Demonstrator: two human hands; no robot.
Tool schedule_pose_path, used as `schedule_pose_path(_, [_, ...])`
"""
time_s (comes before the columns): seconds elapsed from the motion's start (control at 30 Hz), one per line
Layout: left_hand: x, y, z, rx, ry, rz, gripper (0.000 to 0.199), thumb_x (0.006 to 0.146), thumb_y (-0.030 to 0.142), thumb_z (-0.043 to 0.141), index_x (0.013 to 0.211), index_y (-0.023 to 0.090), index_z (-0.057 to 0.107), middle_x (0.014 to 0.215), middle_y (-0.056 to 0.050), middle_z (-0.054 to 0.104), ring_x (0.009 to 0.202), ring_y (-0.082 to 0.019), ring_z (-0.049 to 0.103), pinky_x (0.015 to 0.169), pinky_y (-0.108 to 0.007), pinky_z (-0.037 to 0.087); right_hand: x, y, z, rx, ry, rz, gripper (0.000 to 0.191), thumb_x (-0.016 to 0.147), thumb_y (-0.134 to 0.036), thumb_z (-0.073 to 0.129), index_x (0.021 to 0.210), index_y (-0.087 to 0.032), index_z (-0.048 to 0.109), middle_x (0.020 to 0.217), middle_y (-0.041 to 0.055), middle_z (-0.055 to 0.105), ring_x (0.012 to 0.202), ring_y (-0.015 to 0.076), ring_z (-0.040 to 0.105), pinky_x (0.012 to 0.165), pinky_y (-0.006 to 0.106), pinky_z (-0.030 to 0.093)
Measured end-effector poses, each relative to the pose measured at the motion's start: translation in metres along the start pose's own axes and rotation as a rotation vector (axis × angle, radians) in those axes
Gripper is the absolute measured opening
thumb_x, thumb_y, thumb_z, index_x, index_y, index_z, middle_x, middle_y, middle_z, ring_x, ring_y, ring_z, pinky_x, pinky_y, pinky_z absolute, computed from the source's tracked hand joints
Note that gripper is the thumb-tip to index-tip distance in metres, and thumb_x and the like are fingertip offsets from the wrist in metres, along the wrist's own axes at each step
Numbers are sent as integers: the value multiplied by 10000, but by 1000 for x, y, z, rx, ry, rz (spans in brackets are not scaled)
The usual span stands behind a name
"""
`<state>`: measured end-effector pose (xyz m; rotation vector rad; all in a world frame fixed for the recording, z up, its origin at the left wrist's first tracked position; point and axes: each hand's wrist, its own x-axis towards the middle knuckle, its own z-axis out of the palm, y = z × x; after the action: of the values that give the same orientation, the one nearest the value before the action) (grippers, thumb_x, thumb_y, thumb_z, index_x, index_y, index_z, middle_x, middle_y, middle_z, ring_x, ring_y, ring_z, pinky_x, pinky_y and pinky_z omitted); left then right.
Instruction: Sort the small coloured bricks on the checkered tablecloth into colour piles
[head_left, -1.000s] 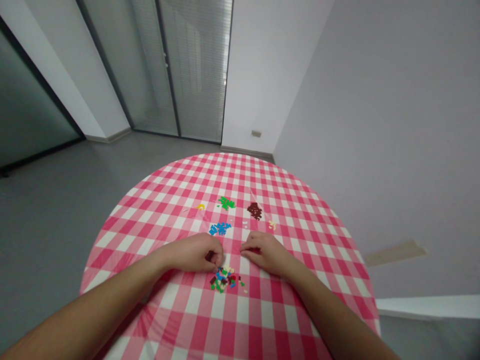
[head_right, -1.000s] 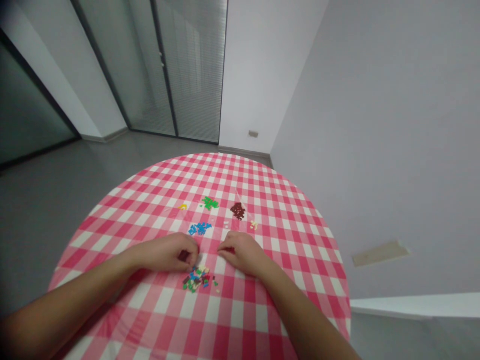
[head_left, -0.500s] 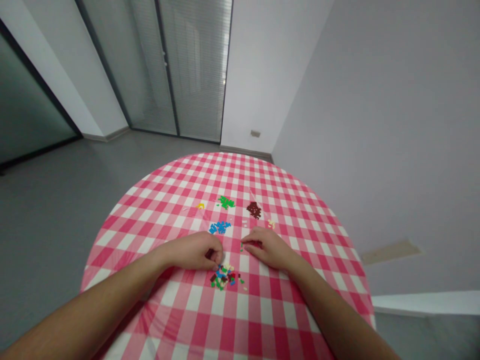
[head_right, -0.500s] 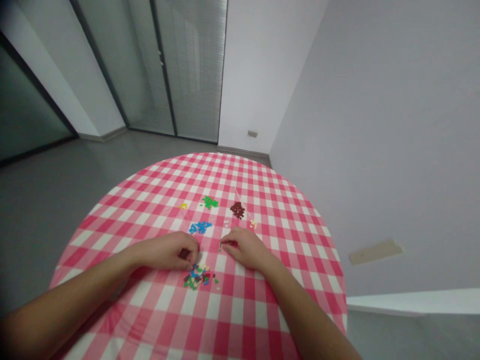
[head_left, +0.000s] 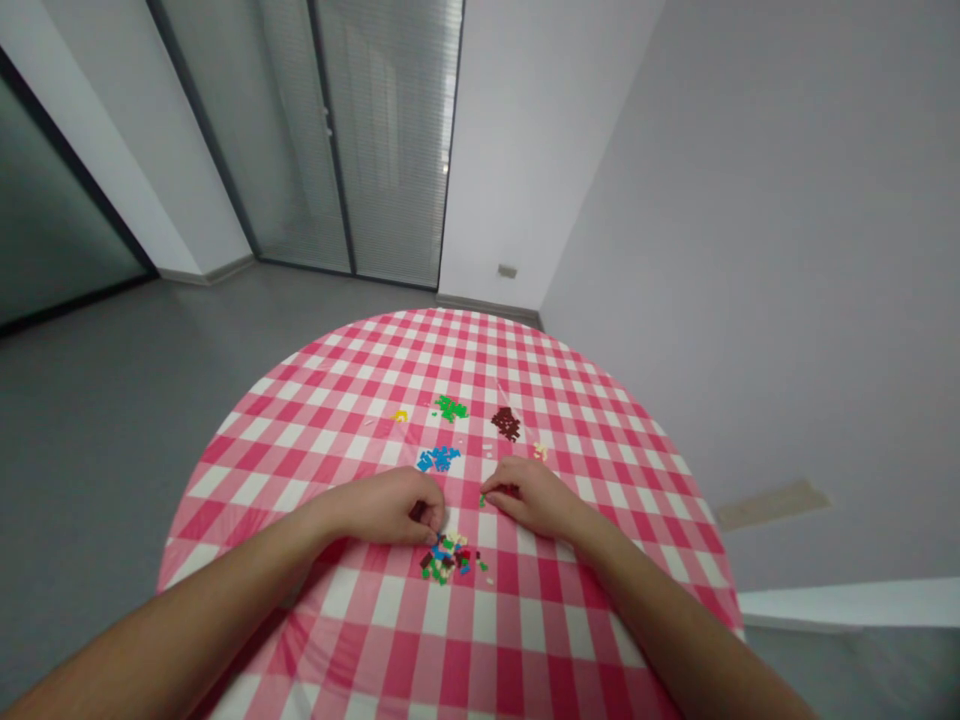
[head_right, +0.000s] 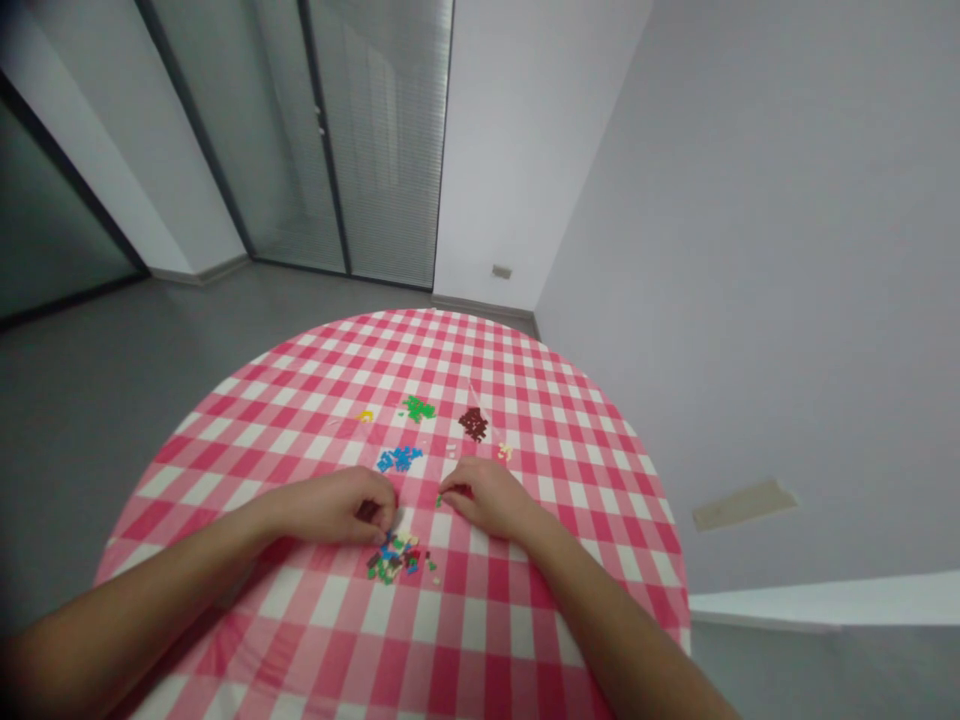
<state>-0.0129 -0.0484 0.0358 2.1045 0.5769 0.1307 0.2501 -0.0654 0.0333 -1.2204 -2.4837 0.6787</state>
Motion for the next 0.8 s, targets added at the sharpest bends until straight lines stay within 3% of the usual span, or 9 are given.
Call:
schedule_pose_path(0.37, [-1,-2,0,5,-1,13,117,753,71,613,682,164,603,653,40,580,606,-100,527,584,-214,375,1,-7,-7,-58,-98,-15,200,894,-143,590,957,-183,776,936,61,757,817,170,659,737,263,472])
schedule_pose_path(0.8, [-2,-1,-2,16,-5,-5,95,772,91,613,724,166,645,658,37,583,591,-101,522,570,-214,368,-6,-14,-1,-146,-84,-8,180,922,-246,594,996,-213,755,945,61,740,852,180,654,727,268,448])
